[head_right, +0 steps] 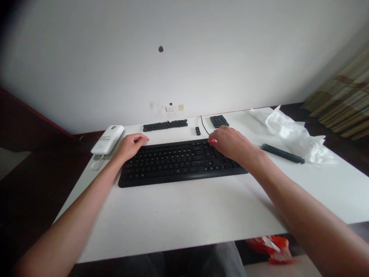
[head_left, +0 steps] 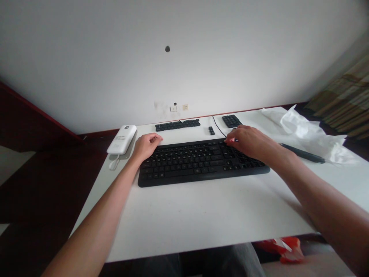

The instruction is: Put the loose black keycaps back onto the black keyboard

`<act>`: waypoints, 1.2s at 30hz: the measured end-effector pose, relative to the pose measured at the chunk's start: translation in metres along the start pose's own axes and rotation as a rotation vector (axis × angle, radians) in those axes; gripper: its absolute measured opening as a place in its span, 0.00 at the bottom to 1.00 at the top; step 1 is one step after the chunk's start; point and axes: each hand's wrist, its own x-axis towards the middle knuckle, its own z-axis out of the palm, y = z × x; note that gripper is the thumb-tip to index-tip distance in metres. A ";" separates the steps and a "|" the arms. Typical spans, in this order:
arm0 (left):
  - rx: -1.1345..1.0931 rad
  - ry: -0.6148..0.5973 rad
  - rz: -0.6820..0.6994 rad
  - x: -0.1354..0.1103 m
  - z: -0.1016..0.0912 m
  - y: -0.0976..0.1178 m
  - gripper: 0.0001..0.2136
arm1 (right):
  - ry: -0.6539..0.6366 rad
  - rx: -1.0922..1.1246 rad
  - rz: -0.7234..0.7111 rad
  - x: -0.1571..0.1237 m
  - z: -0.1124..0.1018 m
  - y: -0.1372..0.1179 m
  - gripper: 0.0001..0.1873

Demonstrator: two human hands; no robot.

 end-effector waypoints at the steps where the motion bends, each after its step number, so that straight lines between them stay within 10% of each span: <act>1: 0.002 0.001 -0.001 0.000 0.000 0.000 0.14 | -0.003 0.015 0.011 0.000 0.001 0.000 0.09; 20: -0.013 0.007 -0.003 -0.001 0.000 -0.001 0.14 | -0.161 0.186 0.009 0.005 -0.013 0.010 0.11; 28: -0.020 -0.002 0.011 0.000 0.001 0.000 0.13 | 0.158 0.258 -0.053 0.007 -0.011 0.000 0.17; 36: -0.027 -0.003 -0.001 -0.001 0.001 0.001 0.12 | 0.066 0.110 -0.121 0.009 -0.007 -0.003 0.19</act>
